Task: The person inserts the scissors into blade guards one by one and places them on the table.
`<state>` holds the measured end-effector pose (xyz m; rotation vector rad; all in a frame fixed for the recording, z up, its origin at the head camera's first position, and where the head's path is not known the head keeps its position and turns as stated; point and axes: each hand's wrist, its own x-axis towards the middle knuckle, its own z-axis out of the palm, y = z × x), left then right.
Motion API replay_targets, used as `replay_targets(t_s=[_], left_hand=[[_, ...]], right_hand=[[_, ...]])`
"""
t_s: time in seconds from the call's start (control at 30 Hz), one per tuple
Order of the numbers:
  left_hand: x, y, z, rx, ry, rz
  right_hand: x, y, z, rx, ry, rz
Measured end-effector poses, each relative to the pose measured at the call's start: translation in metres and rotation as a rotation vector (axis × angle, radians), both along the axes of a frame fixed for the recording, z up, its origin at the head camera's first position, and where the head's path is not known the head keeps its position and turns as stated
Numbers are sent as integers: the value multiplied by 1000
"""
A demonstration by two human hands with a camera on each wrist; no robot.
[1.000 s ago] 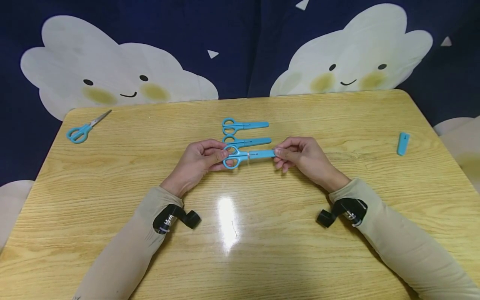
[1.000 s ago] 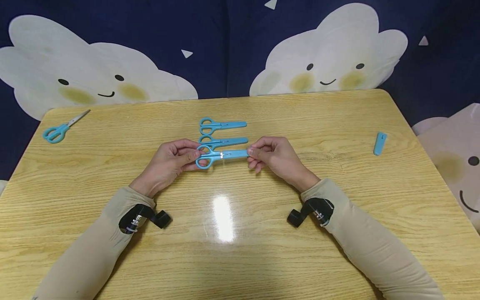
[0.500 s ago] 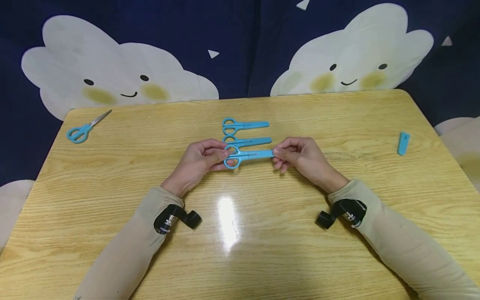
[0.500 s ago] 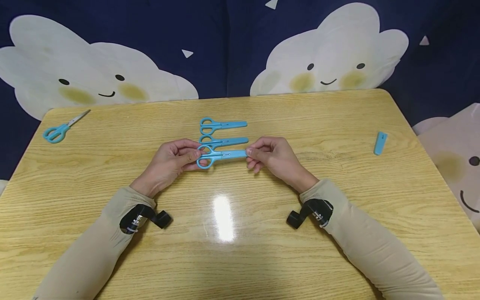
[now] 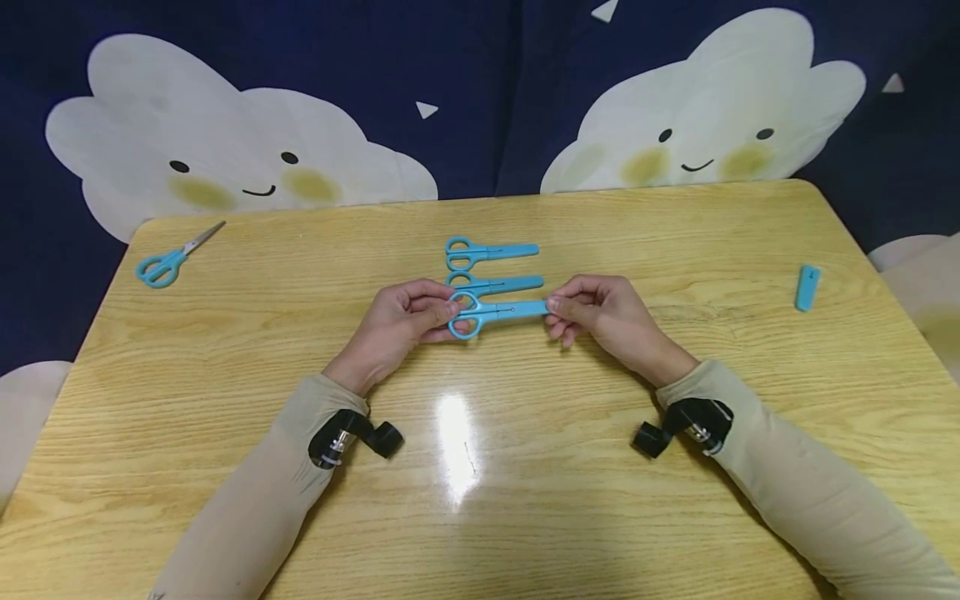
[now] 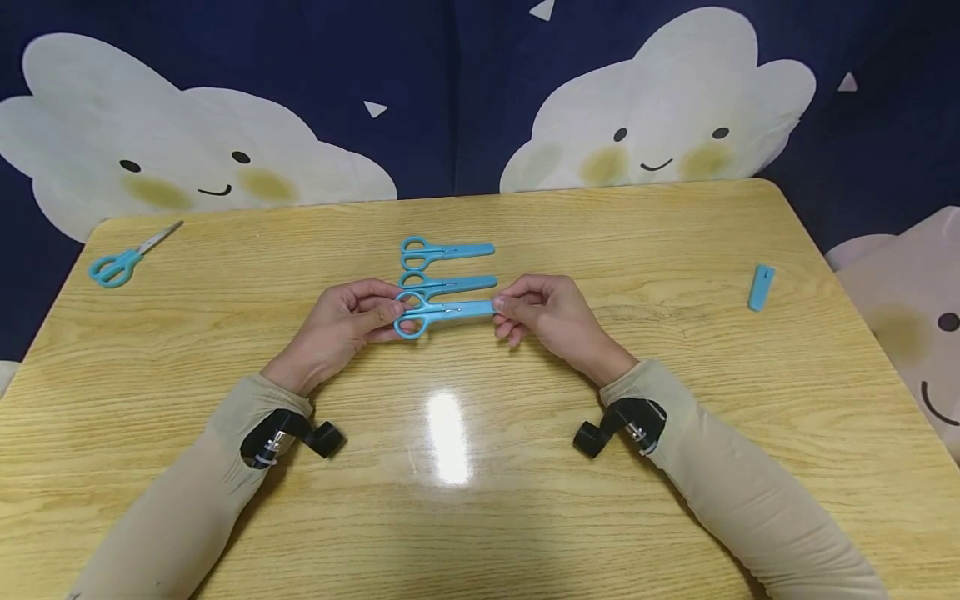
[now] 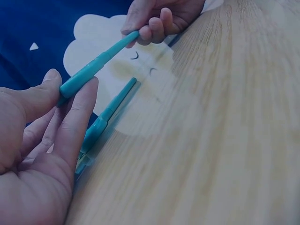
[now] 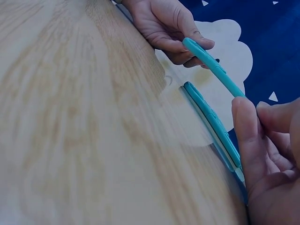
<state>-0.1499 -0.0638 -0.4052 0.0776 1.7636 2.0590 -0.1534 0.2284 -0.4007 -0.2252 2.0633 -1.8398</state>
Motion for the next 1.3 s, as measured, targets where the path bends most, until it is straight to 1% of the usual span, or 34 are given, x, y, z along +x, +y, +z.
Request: replay_targets(t_s=[0.37,0.6,0.87,1.13,1.3], left_hand=[[0,0,-1,23,19,-10],[0,0,0,-6,29,-19],[1,0,1,6,32,-12],[2,1,1,11,29,-33],[3,0,1,17,29,-31]], right_hand=[[0,0,1,-21,-5,-7],[0,0,2,-22,-8,-5],[0,1,1,-41,-1,-6],[1,2,0,-63,10,-6],[0,1,-1,-68,6,-16]])
